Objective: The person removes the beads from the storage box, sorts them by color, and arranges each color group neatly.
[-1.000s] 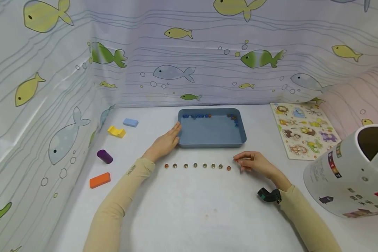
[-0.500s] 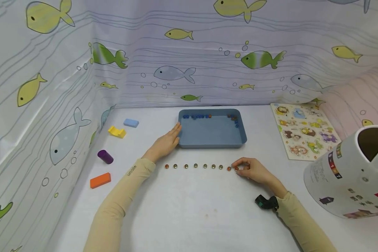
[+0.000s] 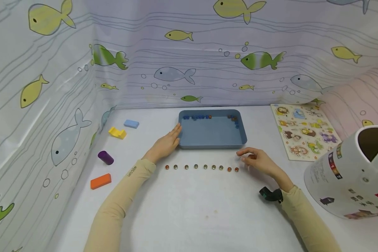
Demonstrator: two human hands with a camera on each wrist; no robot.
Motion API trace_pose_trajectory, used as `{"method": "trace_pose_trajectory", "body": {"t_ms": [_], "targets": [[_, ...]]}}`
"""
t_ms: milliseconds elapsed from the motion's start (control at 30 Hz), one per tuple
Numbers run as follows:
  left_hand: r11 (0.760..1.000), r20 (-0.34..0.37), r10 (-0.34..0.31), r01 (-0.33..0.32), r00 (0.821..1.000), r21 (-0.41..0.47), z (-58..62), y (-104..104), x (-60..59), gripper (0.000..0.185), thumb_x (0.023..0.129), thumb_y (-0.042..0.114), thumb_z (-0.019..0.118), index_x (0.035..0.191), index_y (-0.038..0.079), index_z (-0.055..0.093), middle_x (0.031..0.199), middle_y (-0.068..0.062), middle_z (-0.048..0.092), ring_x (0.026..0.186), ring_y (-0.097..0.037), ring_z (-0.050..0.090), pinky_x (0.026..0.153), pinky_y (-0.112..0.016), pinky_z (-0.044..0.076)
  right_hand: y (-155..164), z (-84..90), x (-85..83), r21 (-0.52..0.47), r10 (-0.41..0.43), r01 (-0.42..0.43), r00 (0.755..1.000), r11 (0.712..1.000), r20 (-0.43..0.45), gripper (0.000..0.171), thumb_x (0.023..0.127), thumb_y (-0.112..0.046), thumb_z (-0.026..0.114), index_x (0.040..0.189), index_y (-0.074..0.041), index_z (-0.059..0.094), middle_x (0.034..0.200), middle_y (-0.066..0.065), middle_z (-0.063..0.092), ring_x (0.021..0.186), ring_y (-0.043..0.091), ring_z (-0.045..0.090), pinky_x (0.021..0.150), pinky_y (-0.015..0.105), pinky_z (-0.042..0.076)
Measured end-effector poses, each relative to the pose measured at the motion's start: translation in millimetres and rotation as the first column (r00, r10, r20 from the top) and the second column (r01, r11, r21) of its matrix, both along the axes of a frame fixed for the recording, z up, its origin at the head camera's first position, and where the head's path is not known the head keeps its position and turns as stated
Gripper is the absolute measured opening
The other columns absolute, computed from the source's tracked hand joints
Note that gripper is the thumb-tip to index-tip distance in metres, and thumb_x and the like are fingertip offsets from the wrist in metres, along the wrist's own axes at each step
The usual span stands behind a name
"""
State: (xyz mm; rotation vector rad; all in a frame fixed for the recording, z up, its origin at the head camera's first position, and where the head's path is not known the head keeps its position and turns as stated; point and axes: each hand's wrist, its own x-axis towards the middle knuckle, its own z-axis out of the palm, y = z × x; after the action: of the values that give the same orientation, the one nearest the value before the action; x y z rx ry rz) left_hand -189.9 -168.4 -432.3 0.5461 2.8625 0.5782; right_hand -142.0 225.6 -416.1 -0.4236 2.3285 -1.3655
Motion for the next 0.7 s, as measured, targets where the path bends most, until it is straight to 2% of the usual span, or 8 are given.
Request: {"method": "trace_pose_trajectory", "body": {"t_ms": [167, 300, 533, 700], "targets": [[1.000, -0.011, 0.003, -0.003, 1.000, 0.002, 1.7, -3, -1.0, 0.056, 0.105, 0.025, 0.030, 0.156, 0.007, 0.014, 0.165, -0.006, 0.004, 0.150, -0.027, 0.019, 0.122, -0.044, 0.023, -4, 30.7, -23.9, -0.071, 0.024, -0.028, 0.998, 0.997, -0.061, 0.034, 0.099, -0.016, 0.055, 0.126, 0.004, 0.057, 0.125, 0.027, 0.060, 0.089, 0.014, 0.063, 0.084, 0.034, 0.056], [1.000, -0.010, 0.013, -0.013, 1.000, 0.006, 1.7, -4, -0.8, 0.056, 0.105, 0.026, 0.030, 0.156, 0.007, 0.013, 0.165, -0.006, 0.004, 0.150, -0.027, 0.019, 0.122, -0.044, 0.023, -17, 44.1, -49.1, -0.127, 0.047, -0.053, 0.997, 0.990, -0.053, 0.037, 0.101, -0.022, 0.052, 0.130, 0.001, 0.054, 0.131, 0.025, 0.057, 0.106, 0.020, 0.065, 0.106, 0.046, 0.047], [1.000, 0.004, 0.017, -0.017, 1.000, 0.014, -1.3, -2, 1.0, 0.057, 0.105, 0.025, 0.031, 0.156, 0.006, 0.014, 0.165, -0.005, 0.003, 0.150, -0.026, 0.018, 0.123, -0.043, 0.021, -44, 38.6, -92.9, -0.042, 0.036, -0.033, 0.996, 0.999, 0.080, 0.049, 0.103, -0.029, 0.045, 0.140, 0.003, 0.045, 0.138, 0.025, 0.053, 0.126, 0.037, 0.053, 0.115, 0.065, 0.024], [1.000, -0.004, 0.015, -0.015, 1.000, 0.014, 1.0, 0, 2.2, 0.056, 0.105, 0.024, 0.032, 0.156, 0.007, 0.015, 0.165, -0.006, 0.005, 0.150, -0.026, 0.019, 0.123, -0.043, 0.022, -58, 29.1, -118.8, -0.038, -0.064, 0.069, 0.992, 0.997, 0.110, 0.045, 0.103, -0.024, 0.045, 0.140, 0.004, 0.046, 0.138, 0.027, 0.052, 0.130, 0.040, 0.050, 0.118, 0.067, 0.010]]}}
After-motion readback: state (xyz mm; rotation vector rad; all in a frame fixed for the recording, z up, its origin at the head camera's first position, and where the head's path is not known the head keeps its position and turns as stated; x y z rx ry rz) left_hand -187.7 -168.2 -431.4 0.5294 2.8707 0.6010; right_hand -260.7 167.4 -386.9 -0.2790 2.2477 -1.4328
